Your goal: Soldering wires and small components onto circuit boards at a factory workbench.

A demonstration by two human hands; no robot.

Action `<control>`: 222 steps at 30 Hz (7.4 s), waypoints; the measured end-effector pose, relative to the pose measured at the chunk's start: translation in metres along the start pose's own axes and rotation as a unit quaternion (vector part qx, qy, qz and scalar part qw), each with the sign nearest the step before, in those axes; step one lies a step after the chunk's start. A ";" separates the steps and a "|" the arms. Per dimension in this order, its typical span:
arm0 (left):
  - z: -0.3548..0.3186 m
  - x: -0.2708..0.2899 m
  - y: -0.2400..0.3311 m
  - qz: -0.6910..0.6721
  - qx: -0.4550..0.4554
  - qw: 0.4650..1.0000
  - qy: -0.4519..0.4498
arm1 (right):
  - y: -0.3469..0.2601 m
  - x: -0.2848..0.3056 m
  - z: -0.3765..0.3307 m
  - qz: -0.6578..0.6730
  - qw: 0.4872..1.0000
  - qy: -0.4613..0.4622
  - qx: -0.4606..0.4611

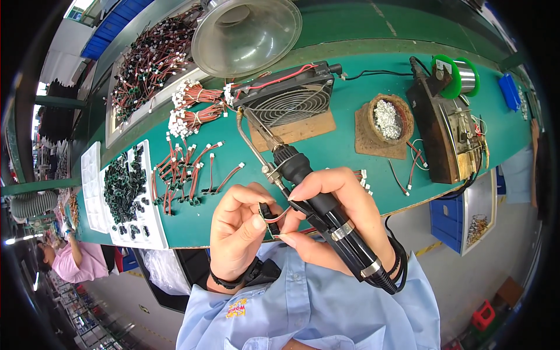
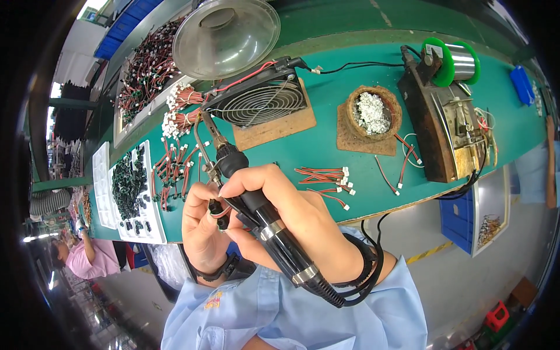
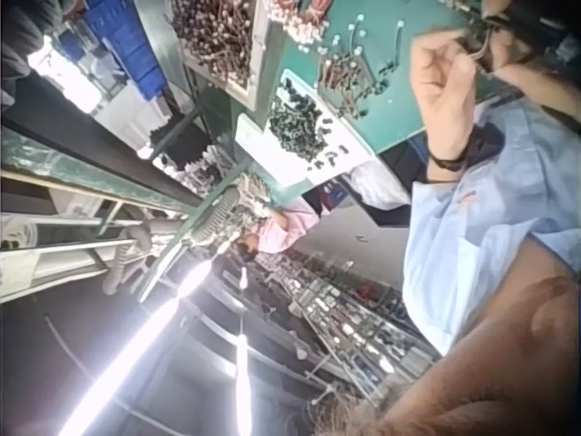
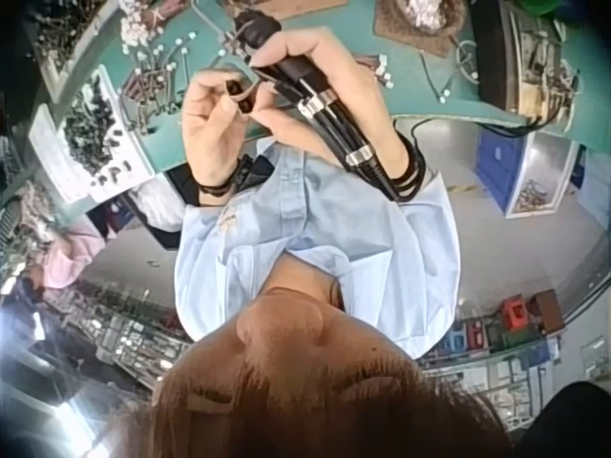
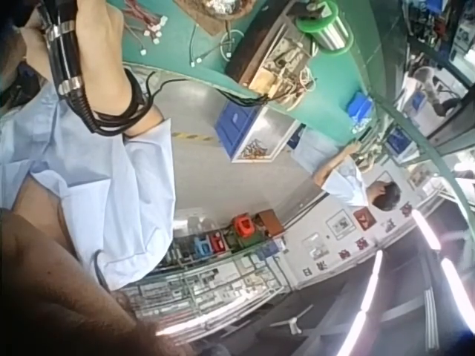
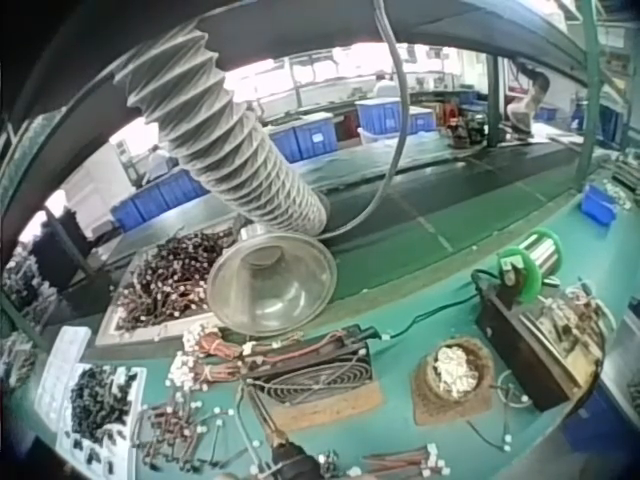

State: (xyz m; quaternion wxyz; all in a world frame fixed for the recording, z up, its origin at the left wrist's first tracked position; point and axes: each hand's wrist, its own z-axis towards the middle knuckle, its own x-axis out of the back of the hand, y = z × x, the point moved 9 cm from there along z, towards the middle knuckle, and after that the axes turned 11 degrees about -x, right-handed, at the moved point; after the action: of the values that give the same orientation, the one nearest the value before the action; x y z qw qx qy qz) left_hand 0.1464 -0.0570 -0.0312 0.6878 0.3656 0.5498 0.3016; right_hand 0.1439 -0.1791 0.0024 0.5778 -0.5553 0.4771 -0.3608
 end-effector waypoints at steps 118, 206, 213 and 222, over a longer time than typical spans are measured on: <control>0.009 0.023 0.012 0.180 -0.039 0.983 0.024 | -0.009 0.021 -0.073 -0.369 0.886 0.154 0.233; -0.032 0.185 0.060 0.364 -0.050 0.910 0.190 | 0.049 0.135 -0.121 -0.495 0.767 0.389 0.124; -0.049 0.161 0.083 0.533 -0.128 0.790 0.273 | 0.054 0.121 -0.095 -0.635 0.698 0.319 0.084; -0.012 -0.006 -0.010 0.294 0.066 0.945 -0.130 | 0.026 0.065 -0.085 -0.223 0.935 0.250 0.120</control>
State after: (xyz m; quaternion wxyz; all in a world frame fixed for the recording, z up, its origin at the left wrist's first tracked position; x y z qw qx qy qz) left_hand 0.1335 -0.0654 -0.0379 0.6085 0.5917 0.3424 0.4030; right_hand 0.0786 -0.2623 -0.0268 0.4072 -0.4655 0.4232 -0.6621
